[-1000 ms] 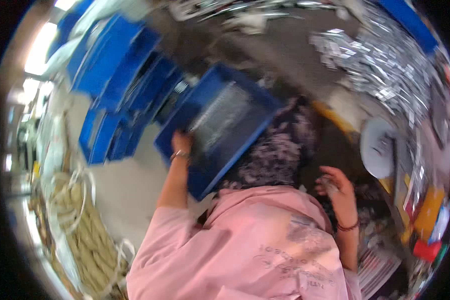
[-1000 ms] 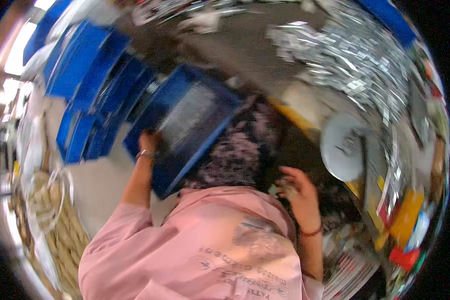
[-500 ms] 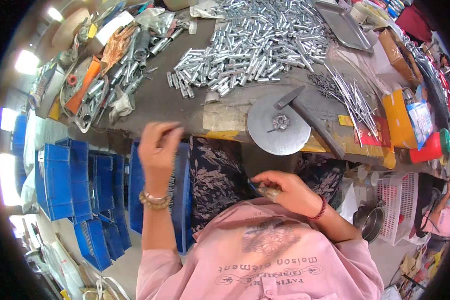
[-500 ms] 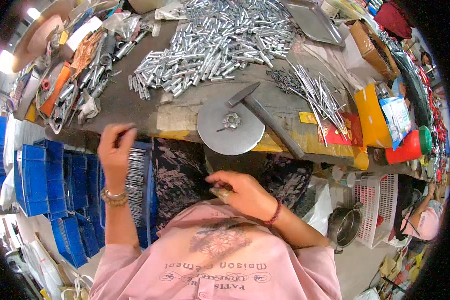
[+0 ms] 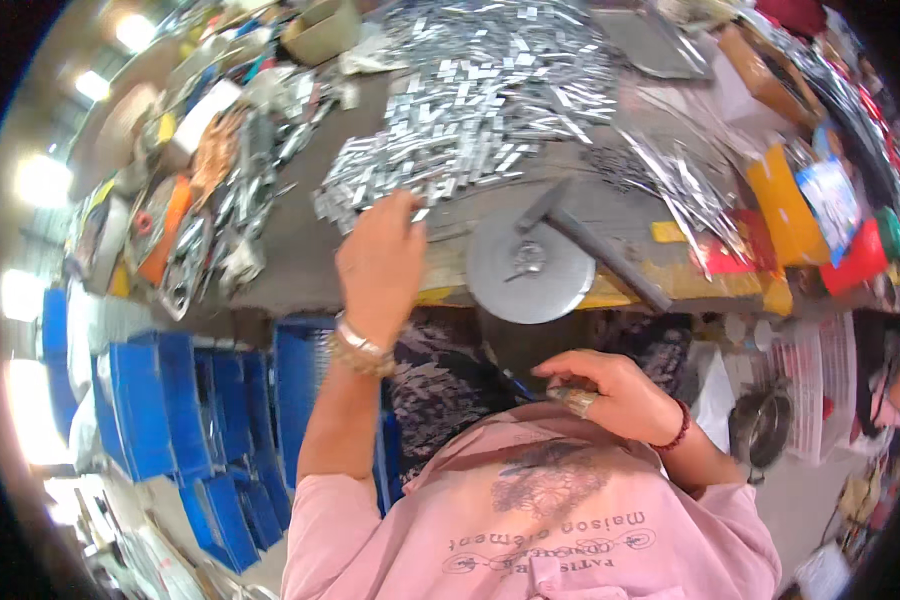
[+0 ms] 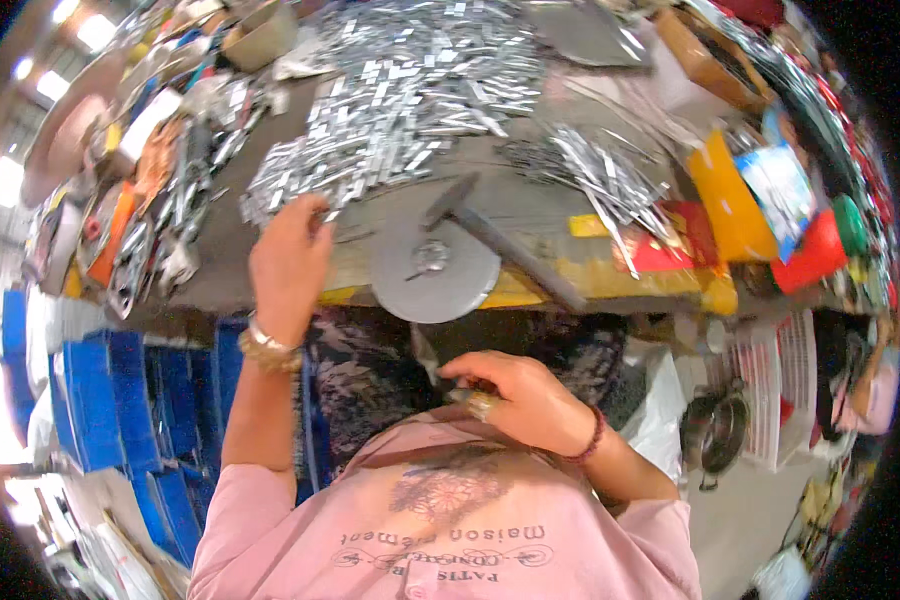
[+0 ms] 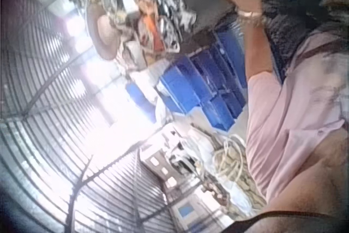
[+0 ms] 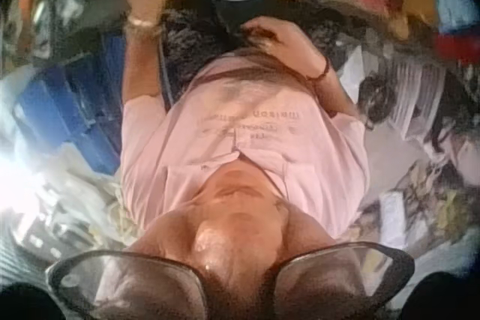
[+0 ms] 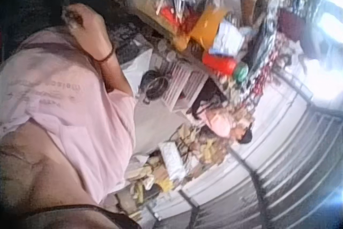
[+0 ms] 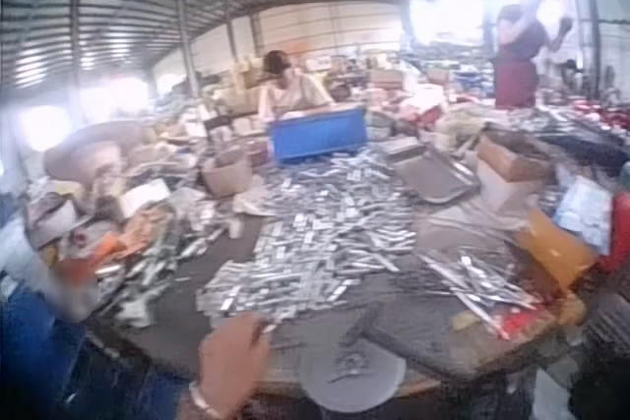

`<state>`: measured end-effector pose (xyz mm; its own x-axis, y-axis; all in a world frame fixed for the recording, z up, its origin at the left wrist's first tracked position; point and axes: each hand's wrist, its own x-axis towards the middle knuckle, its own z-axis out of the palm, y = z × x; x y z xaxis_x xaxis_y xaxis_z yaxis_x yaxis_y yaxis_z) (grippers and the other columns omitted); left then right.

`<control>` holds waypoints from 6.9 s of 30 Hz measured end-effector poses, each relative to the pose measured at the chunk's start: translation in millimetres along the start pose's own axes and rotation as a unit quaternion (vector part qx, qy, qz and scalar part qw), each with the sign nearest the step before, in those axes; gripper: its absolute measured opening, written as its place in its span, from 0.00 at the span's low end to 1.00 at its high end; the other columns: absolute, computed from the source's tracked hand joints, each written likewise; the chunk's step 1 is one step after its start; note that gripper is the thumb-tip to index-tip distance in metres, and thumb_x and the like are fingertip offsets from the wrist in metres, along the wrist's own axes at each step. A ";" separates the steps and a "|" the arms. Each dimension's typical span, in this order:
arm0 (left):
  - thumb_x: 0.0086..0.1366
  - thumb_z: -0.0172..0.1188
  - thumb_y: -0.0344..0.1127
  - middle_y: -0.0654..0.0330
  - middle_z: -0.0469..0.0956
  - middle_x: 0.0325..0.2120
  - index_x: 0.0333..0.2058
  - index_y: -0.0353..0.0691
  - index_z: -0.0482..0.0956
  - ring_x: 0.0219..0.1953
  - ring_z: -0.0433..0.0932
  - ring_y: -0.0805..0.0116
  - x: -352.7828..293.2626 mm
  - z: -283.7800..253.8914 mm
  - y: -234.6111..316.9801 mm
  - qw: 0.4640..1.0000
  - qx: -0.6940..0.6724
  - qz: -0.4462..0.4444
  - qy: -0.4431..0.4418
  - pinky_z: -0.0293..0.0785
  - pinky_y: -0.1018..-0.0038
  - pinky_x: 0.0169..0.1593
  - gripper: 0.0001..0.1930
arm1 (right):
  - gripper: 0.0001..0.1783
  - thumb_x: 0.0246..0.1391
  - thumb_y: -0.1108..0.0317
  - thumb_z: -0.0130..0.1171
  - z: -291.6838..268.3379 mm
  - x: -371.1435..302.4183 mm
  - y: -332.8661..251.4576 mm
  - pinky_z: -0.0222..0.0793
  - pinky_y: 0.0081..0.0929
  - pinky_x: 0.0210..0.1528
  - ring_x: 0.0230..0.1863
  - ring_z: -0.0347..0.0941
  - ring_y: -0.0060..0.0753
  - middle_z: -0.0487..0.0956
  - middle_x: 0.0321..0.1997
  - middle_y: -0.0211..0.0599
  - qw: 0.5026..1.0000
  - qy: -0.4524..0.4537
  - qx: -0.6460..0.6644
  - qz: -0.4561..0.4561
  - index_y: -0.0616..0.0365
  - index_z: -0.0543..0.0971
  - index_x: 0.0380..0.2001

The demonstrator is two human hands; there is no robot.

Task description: The person assembles small metal hardware components by inserting pins into metal brackets and securing them with a hammer.

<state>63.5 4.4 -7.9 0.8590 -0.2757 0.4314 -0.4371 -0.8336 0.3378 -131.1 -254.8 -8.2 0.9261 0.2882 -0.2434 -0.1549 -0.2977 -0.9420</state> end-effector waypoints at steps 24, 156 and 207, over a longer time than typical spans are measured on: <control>0.76 0.62 0.30 0.62 0.74 0.41 0.71 0.37 0.68 0.37 0.72 0.76 -33.4 -39.7 -18.7 0.460 -0.850 -0.243 -0.081 0.73 0.82 0.35 0.27 | 0.34 0.48 0.79 0.69 -118.0 8.1 -6.7 0.79 0.50 0.55 0.54 0.81 0.60 0.83 0.53 0.48 0.802 0.367 -0.469 0.052 0.52 0.75 0.60; 0.62 0.73 0.25 0.57 0.76 0.34 0.43 0.38 0.88 0.35 0.78 0.60 -57.3 -10.3 37.1 0.964 -0.239 0.106 -0.049 0.76 0.67 0.39 0.10 | 0.37 0.49 0.84 0.64 -32.4 24.6 -43.0 0.78 0.39 0.43 0.44 0.80 0.49 0.79 0.45 0.43 0.854 0.273 -0.357 -0.260 0.49 0.82 0.64; 0.80 0.60 0.37 0.63 0.78 0.37 0.62 0.38 0.80 0.30 0.70 0.78 -67.0 -36.2 24.4 0.564 -0.730 -0.300 -0.241 0.70 0.81 0.29 0.17 | 0.26 0.44 0.83 0.67 -22.8 29.6 -28.0 0.77 0.42 0.54 0.51 0.81 0.51 0.83 0.49 0.45 0.881 0.278 -0.273 -0.268 0.57 0.87 0.51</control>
<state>-14.3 19.8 1.8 0.7878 -0.5451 -0.2867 0.5204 0.3401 0.7833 -91.5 -258.7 16.2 0.8649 0.0745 0.4964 0.4030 -0.6925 -0.5983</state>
